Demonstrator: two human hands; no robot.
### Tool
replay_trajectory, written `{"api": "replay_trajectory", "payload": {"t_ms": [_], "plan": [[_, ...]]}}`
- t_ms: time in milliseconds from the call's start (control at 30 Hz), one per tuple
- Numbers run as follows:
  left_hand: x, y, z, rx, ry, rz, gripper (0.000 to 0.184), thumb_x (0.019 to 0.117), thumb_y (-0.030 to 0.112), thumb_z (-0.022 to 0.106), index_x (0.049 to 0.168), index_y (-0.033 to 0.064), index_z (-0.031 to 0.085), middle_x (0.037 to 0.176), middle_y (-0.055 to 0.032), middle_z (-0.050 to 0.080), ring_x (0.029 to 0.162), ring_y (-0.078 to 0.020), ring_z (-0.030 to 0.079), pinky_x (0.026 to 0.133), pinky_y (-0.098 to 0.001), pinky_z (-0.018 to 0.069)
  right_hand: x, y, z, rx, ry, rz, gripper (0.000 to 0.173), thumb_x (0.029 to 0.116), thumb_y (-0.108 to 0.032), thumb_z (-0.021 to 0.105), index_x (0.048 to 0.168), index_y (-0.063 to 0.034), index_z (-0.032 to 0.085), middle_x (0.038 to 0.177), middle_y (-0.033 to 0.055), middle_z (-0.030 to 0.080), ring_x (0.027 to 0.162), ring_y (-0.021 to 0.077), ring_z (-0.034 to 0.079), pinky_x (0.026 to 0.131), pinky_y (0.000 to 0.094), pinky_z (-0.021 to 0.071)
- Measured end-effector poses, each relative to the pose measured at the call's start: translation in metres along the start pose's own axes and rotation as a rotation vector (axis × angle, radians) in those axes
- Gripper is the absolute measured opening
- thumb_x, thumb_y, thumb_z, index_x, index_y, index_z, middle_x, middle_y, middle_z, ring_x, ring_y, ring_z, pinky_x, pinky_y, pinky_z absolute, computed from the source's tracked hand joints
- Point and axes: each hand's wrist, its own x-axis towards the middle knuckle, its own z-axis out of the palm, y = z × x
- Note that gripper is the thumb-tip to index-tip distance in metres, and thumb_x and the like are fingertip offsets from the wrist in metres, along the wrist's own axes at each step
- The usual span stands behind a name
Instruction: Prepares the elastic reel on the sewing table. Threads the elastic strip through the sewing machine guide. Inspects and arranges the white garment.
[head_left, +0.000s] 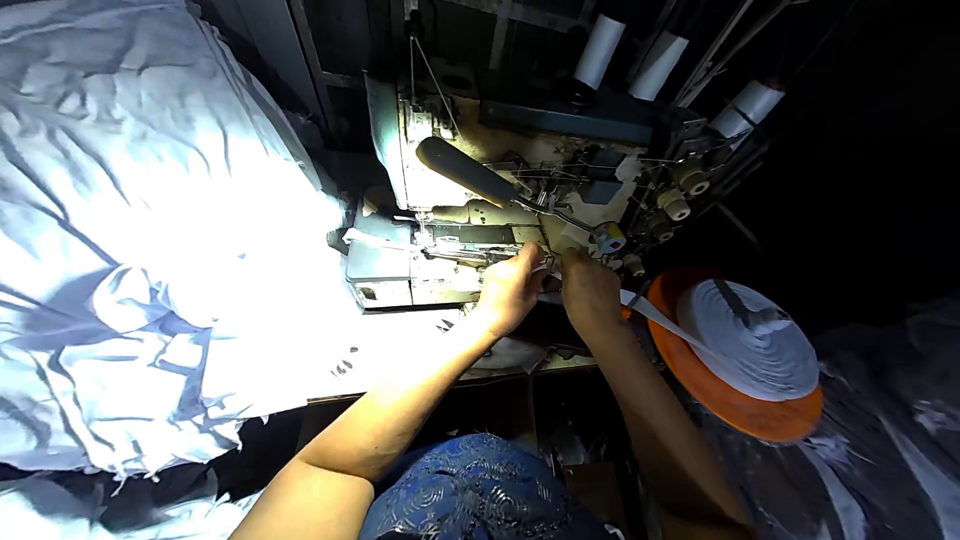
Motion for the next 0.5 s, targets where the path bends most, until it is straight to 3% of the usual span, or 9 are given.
{"api": "replay_trajectory", "payload": {"t_ms": [133, 233, 300, 400, 500], "plan": [[0.005, 0.000, -0.015, 0.071, 0.054, 0.148, 0.011, 0.0921, 0.003, 0.068, 0.101, -0.0029, 0.065, 0.085, -0.0146, 0.070, 0.076, -0.0290, 0.072, 0.068, -0.0466, 0.0591, -0.003, 0.006, 0.003, 0.085, 0.121, -0.032, 0.015, 0.1043, -0.006, 0.054, 0.108, 0.0071, 0.061, 0.090, 0.0254, 0.068, 0.079, 0.0434, 0.071, 0.068, 0.0559, 0.0566], [0.014, -0.002, -0.025, 0.139, 0.077, 0.279, 0.009, 0.0929, 0.002, 0.067, 0.100, -0.0038, 0.069, 0.089, -0.0160, 0.071, 0.082, -0.0304, 0.071, 0.074, -0.0432, 0.0587, -0.005, 0.009, -0.005, 0.198, 0.071, -0.043, 0.019, 0.1068, -0.012, 0.053, 0.114, 0.0042, 0.060, 0.083, 0.0209, 0.069, 0.073, 0.0380, 0.072, 0.069, 0.0533, 0.0582], [0.021, 0.000, -0.028, 0.150, 0.073, 0.313, 0.007, 0.0935, -0.001, 0.065, 0.096, -0.0034, 0.070, 0.084, -0.0153, 0.069, 0.079, -0.0300, 0.068, 0.071, -0.0412, 0.0564, -0.008, 0.012, -0.010, 0.273, 0.025, -0.059, 0.022, 0.1061, -0.013, 0.055, 0.120, 0.0029, 0.059, 0.082, 0.0186, 0.068, 0.068, 0.0332, 0.071, 0.068, 0.0504, 0.0592], [0.032, 0.002, -0.029, 0.192, 0.003, 0.280, 0.009, 0.0945, -0.001, 0.062, 0.095, -0.0014, 0.072, 0.081, -0.0151, 0.070, 0.076, -0.0324, 0.068, 0.067, -0.0440, 0.0550, -0.009, 0.011, -0.016, 0.346, -0.065, -0.031, 0.034, 0.1038, -0.013, 0.060, 0.134, 0.0007, 0.054, 0.091, 0.0185, 0.069, 0.067, 0.0283, 0.071, 0.069, 0.0457, 0.0604], [0.039, 0.006, -0.035, 0.202, -0.139, 0.127, 0.013, 0.0953, 0.000, 0.063, 0.106, -0.0010, 0.070, 0.085, -0.0179, 0.068, 0.081, -0.0376, 0.068, 0.070, -0.0521, 0.0544, -0.008, 0.012, -0.016, 0.409, -0.085, -0.024, 0.039, 0.1040, -0.010, 0.059, 0.141, 0.0006, 0.050, 0.101, 0.0192, 0.067, 0.064, 0.0241, 0.070, 0.066, 0.0406, 0.0614]]}}
